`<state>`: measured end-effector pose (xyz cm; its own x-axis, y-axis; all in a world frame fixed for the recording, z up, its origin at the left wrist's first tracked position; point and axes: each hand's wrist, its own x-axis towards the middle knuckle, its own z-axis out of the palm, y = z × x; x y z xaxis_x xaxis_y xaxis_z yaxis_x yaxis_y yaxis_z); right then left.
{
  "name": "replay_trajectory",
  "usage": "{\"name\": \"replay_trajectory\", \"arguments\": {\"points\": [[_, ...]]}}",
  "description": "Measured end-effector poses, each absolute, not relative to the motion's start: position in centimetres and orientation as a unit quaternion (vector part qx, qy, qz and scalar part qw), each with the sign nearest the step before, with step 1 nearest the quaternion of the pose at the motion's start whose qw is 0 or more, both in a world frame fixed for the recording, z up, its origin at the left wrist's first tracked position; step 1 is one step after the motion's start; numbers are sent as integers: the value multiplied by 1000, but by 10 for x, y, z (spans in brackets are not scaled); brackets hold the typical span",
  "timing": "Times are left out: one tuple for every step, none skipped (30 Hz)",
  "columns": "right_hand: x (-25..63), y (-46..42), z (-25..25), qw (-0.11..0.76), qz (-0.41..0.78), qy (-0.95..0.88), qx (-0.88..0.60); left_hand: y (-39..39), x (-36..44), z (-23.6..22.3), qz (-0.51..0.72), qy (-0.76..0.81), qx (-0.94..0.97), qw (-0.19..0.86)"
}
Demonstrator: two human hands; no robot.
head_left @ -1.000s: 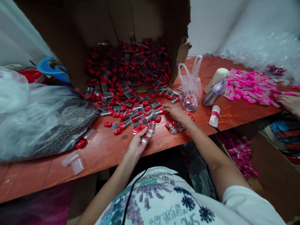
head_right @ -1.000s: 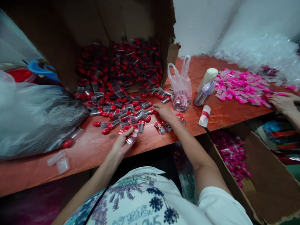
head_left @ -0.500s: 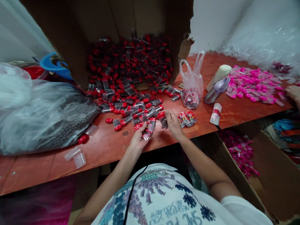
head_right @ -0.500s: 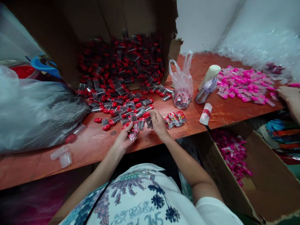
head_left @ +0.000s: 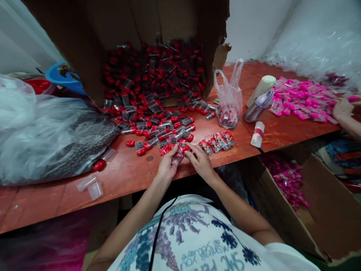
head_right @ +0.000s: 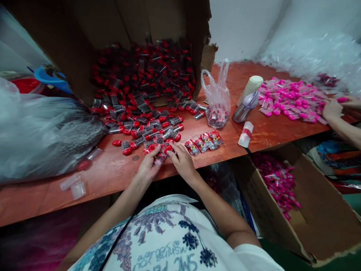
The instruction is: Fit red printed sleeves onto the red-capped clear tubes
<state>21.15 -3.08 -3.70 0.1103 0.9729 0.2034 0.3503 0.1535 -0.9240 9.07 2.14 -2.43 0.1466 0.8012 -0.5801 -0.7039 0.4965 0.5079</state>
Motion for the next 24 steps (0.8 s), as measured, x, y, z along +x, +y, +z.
{"name": "replay_trajectory", "arguments": {"points": [[210, -32, -38, 486, 334, -577, -565, 21, 91, -24, 511, 432, 76, 739], [208, -32, -39, 489, 353, -565, -563, 20, 92, -23, 521, 442, 93, 724], [206, -32, -41, 496, 374, -548, -560, 19, 92, -22, 529, 448, 109, 713], [204, -32, -43, 507, 395, -526, -556, 18, 92, -21, 533, 449, 124, 706], [203, -32, -45, 521, 411, -503, -554, 17, 92, -21, 535, 444, 140, 705], [202, -32, -48, 535, 420, -481, -553, 16, 92, -21, 536, 436, 159, 705], [202, -32, -50, 548, 423, -463, -553, 15, 92, -21, 535, 425, 181, 707], [202, -32, -51, 558, 423, -450, -554, 13, 91, -22, 532, 415, 205, 709], [203, -32, -51, 565, 420, -444, -555, 12, 90, -22, 527, 409, 229, 709], [204, -32, -51, 567, 414, -445, -555, 12, 89, -23, 520, 406, 248, 709], [205, -33, -50, 565, 407, -454, -555, 11, 88, -24, 516, 407, 262, 706], [207, -34, -49, 559, 401, -469, -554, 11, 87, -24, 517, 412, 270, 701], [209, -35, -47, 551, 397, -486, -550, 11, 86, -24, 520, 417, 276, 693], [211, -36, -45, 542, 396, -502, -545, 12, 85, -24, 524, 421, 284, 684], [213, -37, -44, 536, 398, -513, -539, 12, 84, -24, 526, 423, 295, 676], [214, -37, -43, 535, 403, -517, -533, 12, 83, -23, 525, 420, 311, 672], [215, -37, -42, 540, 410, -513, -526, 13, 83, -22, 521, 415, 328, 670], [216, -37, -42, 549, 419, -501, -521, 13, 82, -21, 515, 406, 346, 671], [216, -37, -42, 559, 431, -484, -517, 13, 82, -20, 509, 397, 362, 672], [217, -37, -42, 568, 447, -463, -512, 13, 82, -18, 504, 390, 377, 672], [216, -37, -43, 573, 467, -444, -507, 13, 81, -17, 500, 384, 390, 671], [216, -37, -43, 575, 484, -429, -501, 13, 81, -16, 497, 382, 400, 669], [216, -38, -43, 575, 495, -421, -496, 13, 81, -15, 494, 381, 407, 668], [216, -39, -43, 575, 495, -423, -496, 13, 81, -15, 491, 382, 410, 667]]}}
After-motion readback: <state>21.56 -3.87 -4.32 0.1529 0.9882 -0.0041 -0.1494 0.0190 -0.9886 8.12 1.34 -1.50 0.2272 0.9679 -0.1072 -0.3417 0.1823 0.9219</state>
